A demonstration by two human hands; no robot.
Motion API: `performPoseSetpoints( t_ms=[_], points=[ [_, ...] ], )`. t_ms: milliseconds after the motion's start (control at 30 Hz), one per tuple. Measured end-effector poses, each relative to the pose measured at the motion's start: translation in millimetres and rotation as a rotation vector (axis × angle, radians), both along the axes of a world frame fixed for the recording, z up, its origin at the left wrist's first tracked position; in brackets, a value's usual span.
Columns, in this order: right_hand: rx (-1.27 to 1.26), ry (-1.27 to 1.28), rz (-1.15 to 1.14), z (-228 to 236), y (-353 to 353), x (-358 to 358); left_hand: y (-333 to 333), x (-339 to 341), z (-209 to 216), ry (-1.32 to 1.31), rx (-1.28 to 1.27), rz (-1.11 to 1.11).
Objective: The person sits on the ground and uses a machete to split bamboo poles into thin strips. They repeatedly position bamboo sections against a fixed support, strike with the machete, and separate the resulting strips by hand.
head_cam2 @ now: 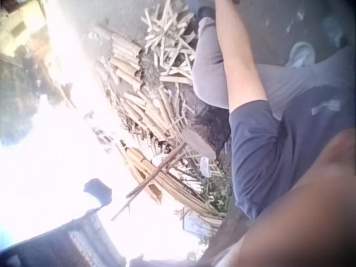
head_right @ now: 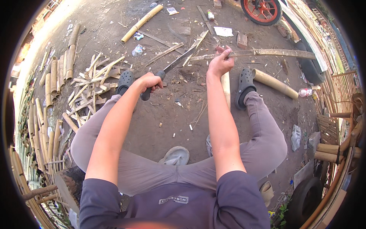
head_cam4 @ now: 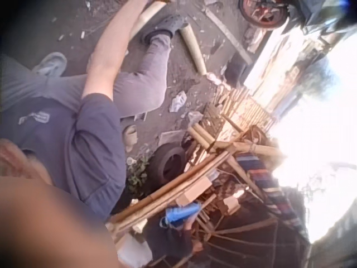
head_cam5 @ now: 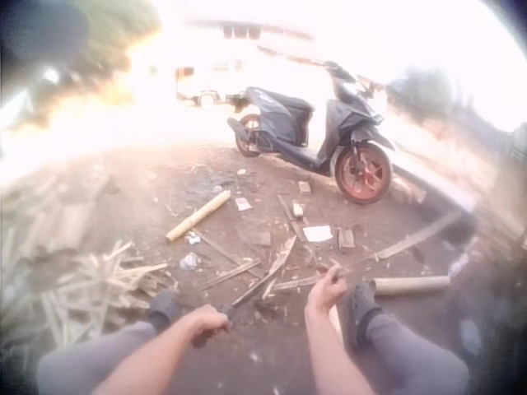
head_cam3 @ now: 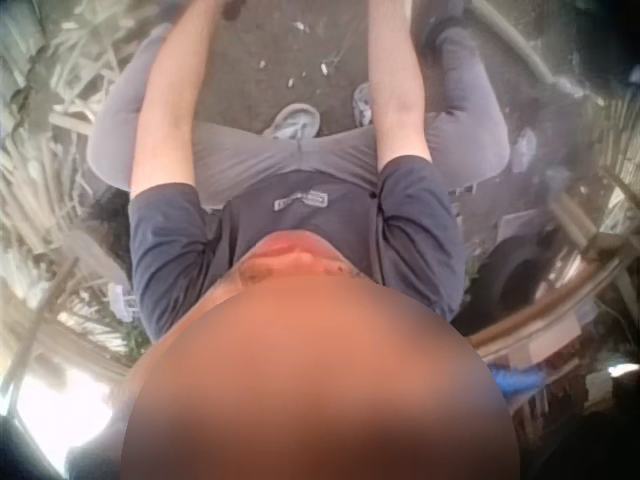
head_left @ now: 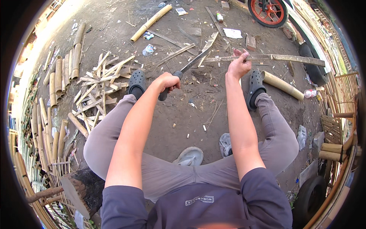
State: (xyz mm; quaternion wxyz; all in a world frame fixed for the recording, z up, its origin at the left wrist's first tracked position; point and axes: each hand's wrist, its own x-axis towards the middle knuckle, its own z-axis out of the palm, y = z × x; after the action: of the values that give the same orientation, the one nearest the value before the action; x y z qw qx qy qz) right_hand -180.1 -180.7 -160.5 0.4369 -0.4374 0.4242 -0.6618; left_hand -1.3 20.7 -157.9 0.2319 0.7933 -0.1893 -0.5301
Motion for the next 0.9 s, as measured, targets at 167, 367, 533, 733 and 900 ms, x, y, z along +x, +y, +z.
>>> performPoseSetpoints(
  t_ms=[167,367,533,733,900],
  points=[
    [-0.059,0.103,0.139,43.8,25.8,-6.9,7.6,-22.3,34.6,-0.251,0.063,-0.255],
    [-0.076,0.277,0.186,20.7,35.5,-21.0,24.8,-83.2,21.8,-0.438,0.260,-0.477],
    [0.082,0.170,0.188,8.2,6.0,-43.1,46.2,-102.8,-12.5,-0.529,0.083,-0.302],
    [0.195,0.622,0.133,-13.0,-57.7,-70.8,71.5,-71.3,-5.2,-0.806,-0.035,-0.467],
    [0.275,0.787,0.106,-7.1,-92.5,-71.5,94.0,-20.4,0.3,-1.045,-0.096,-0.602]
  ],
)
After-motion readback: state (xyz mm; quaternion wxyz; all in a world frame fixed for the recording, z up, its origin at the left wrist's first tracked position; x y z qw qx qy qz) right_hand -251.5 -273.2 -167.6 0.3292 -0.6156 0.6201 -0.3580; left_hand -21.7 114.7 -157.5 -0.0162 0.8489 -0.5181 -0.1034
